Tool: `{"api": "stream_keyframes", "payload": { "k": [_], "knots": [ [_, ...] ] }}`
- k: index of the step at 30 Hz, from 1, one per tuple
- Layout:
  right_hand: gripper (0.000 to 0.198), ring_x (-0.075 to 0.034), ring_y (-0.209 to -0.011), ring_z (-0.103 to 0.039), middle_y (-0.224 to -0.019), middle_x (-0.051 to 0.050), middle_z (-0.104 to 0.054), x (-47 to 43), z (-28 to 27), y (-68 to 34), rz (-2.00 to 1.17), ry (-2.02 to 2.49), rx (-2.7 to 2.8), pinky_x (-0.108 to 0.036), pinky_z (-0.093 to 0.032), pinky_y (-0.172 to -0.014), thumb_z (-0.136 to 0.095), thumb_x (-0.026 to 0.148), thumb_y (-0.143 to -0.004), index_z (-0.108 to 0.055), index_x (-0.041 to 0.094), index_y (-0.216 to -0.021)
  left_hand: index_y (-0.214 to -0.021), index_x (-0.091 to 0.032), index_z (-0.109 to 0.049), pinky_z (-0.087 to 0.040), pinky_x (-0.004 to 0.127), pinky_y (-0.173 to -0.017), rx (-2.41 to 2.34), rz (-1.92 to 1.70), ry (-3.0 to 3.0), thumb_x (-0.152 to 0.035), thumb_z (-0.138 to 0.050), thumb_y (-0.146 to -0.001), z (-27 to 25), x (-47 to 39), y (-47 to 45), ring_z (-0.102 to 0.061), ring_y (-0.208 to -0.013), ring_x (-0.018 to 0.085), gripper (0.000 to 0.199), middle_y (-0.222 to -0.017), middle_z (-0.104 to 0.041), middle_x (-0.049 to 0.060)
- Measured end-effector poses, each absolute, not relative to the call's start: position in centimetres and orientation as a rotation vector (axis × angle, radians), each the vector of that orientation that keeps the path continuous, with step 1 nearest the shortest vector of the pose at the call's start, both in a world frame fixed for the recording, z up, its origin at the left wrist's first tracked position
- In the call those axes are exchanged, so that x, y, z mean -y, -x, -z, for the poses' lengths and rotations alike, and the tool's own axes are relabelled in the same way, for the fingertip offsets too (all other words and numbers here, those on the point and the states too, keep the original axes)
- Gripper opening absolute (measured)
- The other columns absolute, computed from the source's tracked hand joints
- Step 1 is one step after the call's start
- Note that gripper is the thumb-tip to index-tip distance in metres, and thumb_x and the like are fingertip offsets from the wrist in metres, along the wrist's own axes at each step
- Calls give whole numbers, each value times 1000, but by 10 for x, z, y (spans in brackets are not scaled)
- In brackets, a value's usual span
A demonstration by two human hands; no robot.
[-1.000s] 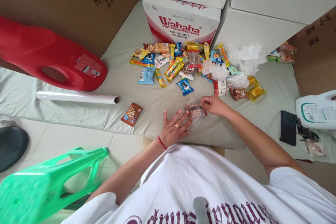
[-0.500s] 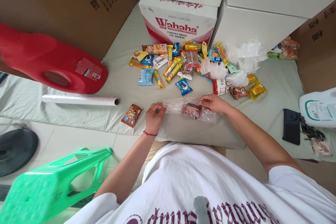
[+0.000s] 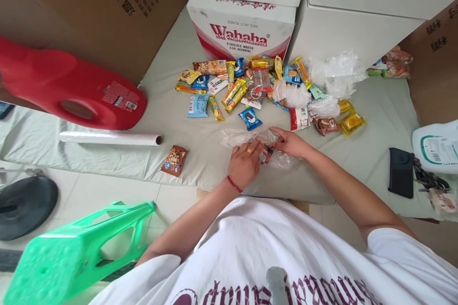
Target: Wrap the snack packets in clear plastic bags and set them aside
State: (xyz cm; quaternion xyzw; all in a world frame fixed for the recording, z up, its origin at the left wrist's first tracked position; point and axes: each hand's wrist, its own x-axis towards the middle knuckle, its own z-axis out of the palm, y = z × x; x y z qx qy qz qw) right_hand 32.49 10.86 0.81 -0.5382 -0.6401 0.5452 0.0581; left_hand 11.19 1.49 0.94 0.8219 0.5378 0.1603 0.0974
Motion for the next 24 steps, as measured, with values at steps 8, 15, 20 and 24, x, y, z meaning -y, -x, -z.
{"api": "stream_keyframes", "payload": {
  "k": [8, 15, 20, 24],
  "knots": [
    [51, -30, -109, -62, -120, -15, -68, -139, -35, -340, -608, 1577, 2461, -42, -50, -95, -61, 32, -93, -61, 18, -143, -137, -22, -66, -44, 43, -88, -1556, -394, -2492, -22, -40, -103, 0, -39, -111, -63, -113, 27, 43, -146, -64, 7],
    [19, -26, -110, -59, -116, -10, -69, -183, -12, -291, -936, 916, 2594, -39, -45, -100, -64, 26, -89, -78, 19, -100, -126, -26, -71, -40, 46, -99, -1538, -584, -2491, -21, -49, -99, 1, -32, -106, -58, -127, 28, 35, -139, -69, 6],
    [29, -15, -62, -55, -68, 1, -63, -179, -3, -281, -1370, 1309, 2268, -26, -41, -65, -49, 37, -97, -69, 16, -94, -120, -24, -72, -38, 44, -102, -1492, -735, -2548, -19, -53, -99, 2, -30, -104, -60, -127, 25, 29, -128, -75, 5],
    [30, -14, -66, -52, -76, -1, -64, -165, -8, -277, -1192, 1388, 2325, -25, -36, -65, -60, 43, -91, -70, 16, -98, -123, -28, -71, -40, 43, -95, -1524, -657, -2515, -20, -52, -100, 2, -25, -103, -61, -123, 26, 31, -126, -75, 4]
  ]
}}
